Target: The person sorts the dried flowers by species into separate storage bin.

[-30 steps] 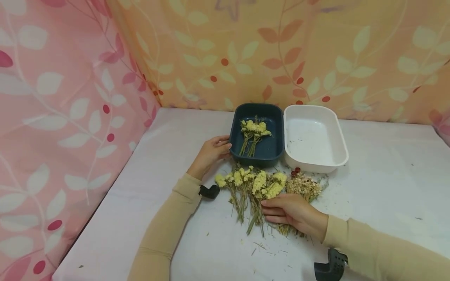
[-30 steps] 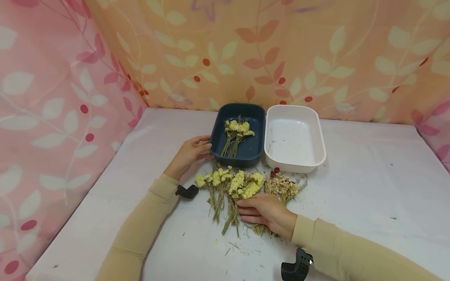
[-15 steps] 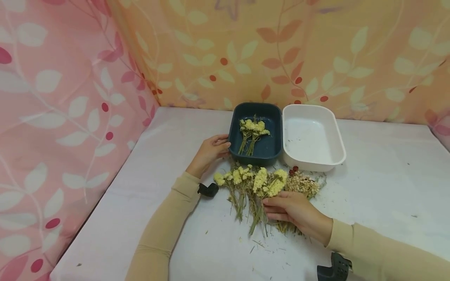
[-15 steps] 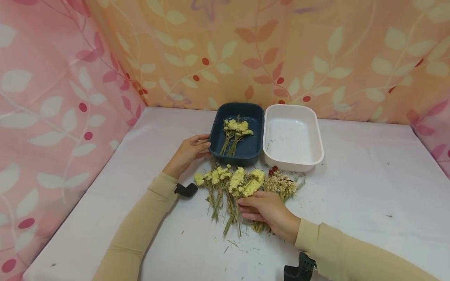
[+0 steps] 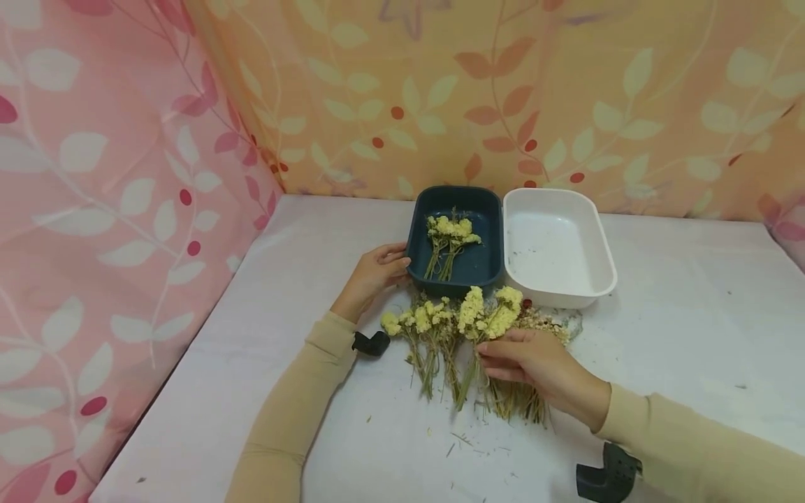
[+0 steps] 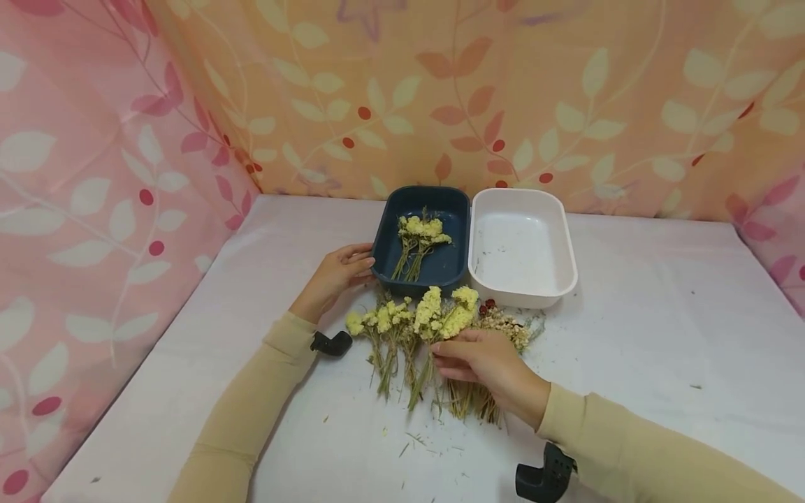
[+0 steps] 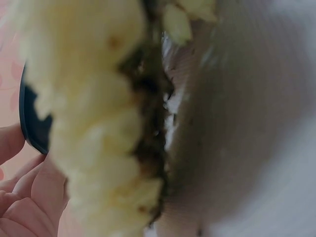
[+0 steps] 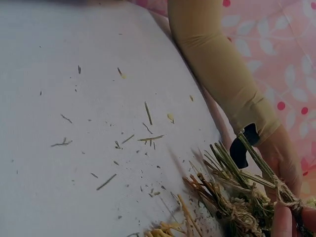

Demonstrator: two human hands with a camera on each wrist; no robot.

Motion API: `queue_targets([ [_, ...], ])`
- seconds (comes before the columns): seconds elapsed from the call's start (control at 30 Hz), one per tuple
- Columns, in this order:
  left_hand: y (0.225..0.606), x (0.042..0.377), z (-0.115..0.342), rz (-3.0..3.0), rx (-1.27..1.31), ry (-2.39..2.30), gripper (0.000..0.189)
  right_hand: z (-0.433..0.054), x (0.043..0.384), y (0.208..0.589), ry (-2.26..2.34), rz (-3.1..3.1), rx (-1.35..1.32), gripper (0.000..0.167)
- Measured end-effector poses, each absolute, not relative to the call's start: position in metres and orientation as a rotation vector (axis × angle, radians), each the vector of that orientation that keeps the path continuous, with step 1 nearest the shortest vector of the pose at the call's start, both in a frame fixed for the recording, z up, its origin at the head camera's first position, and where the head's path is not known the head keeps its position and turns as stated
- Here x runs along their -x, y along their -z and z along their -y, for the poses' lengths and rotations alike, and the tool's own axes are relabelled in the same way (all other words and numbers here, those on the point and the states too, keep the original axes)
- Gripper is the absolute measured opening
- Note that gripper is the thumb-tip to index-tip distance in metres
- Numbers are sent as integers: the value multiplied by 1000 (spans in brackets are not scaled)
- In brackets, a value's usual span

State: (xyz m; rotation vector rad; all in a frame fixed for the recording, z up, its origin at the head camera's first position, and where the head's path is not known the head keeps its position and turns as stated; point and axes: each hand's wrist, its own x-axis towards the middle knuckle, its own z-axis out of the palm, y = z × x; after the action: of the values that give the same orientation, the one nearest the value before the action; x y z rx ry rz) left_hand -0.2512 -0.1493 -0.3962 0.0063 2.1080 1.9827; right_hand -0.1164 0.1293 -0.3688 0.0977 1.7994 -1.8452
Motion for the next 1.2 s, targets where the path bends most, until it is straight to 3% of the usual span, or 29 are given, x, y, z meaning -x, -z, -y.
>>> queue_targets([
  [0.67,401,248,151,-2082,-3,-2003,49,-130,147,347,1776,-1895,61,29],
  [0.93,401,249,150,-2084,14,-2013,48,-130,162,338,1812,-1894,17,26],
  [1.2,396,247,148,-2077,11,-2012,48,-129,180,327,1763,-2002,49,42],
])
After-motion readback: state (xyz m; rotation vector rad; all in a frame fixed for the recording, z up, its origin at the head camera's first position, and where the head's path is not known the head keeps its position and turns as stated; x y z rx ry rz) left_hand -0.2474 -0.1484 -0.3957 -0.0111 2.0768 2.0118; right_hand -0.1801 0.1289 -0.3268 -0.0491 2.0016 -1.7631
